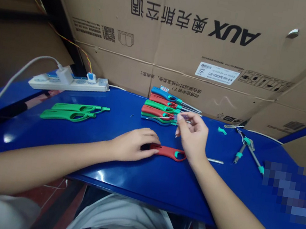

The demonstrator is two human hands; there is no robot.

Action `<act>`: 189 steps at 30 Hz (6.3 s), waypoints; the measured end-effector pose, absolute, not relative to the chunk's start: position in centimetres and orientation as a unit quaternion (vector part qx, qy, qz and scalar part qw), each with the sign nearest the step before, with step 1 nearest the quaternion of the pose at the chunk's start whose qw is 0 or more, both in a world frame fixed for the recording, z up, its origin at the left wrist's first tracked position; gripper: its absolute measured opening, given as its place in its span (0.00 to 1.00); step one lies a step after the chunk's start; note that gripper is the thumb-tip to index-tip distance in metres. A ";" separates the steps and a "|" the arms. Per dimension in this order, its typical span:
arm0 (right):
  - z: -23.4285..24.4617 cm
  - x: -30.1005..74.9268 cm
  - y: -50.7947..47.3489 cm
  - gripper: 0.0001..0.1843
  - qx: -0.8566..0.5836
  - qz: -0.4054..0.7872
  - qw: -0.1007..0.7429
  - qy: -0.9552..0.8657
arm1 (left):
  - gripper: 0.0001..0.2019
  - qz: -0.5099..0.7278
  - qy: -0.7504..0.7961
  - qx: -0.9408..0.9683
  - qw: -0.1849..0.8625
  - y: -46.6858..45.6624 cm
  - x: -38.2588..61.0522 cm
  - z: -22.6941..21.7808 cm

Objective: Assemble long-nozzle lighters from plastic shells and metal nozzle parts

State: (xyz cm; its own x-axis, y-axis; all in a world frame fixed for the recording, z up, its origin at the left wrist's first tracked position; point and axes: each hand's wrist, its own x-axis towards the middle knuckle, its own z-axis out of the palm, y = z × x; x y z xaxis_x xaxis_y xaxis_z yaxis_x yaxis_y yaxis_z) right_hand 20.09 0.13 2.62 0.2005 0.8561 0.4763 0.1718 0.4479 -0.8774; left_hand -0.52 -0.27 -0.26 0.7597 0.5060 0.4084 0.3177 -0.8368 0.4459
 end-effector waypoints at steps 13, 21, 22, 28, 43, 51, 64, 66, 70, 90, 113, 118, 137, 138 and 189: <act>3.8 21.9 0.7 0.10 -0.405 0.317 0.723 -0.462 | 0.12 0.251 0.546 0.799 0.025 7.3 -5.6 3.1; 3.2 21.5 0.6 0.11 -0.415 0.316 0.708 -0.476 | 0.15 0.184 0.578 0.786 0.121 8.5 -5.2 0.2; 3.2 21.4 0.6 0.11 -0.417 0.319 0.706 -0.476 | 0.15 0.190 0.575 0.786 0.123 8.6 -5.1 0.0; 2.7 21.2 0.7 0.11 -0.426 0.323 0.697 -0.478 | 0.13 0.225 0.566 0.783 0.124 8.7 -5.2 -0.6; 2.6 21.0 0.8 0.12 -0.424 0.329 0.693 -0.481 | 0.11 0.243 0.553 0.787 0.125 8.5 -4.6 -1.2; 2.6 20.9 0.9 0.12 -0.424 0.336 0.689 -0.483 | 0.06 0.232 0.548 0.798 0.094 8.6 -4.4 -0.9; 2.9 21.3 0.9 0.12 -0.422 0.332 0.695 -0.479 | 0.07 0.325 0.500 0.799 0.071 7.7 -5.3 2.3; 2.9 21.2 0.8 0.11 -0.420 0.338 0.693 -0.478 | 0.09 0.410 0.421 0.795 0.153 6.7 -4.1 2.2; 2.9 21.0 0.6 0.08 -0.409 0.346 0.692 -0.483 | 0.22 0.427 0.371 0.735 0.374 4.3 -1.8 1.2; 2.9 21.2 0.6 0.10 -0.382 0.336 0.696 -0.507 | 0.08 0.459 0.304 0.768 0.329 3.6 -1.5 -0.3; 3.9 20.8 -0.3 0.05 -0.407 0.240 0.671 -0.572 | 0.05 0.441 0.223 0.848 0.194 3.0 -1.6 0.0; 3.8 20.9 -0.4 0.05 -0.417 0.219 0.662 -0.583 | 0.06 0.435 0.246 0.841 0.206 2.8 -1.5 0.0; 3.3 20.2 -1.9 0.14 -0.392 0.128 0.578 -0.704 | 0.06 0.357 0.272 0.852 0.268 0.3 -0.5 0.1; 3.3 20.1 -2.0 0.15 -0.391 0.114 0.579 -0.706 | 0.06 0.353 0.272 0.852 0.275 0.1 -0.5 0.1; 3.4 19.5 -2.9 0.17 -0.316 0.014 0.432 -0.844 | 0.09 0.238 0.168 0.917 0.271 0.9 -0.8 -0.6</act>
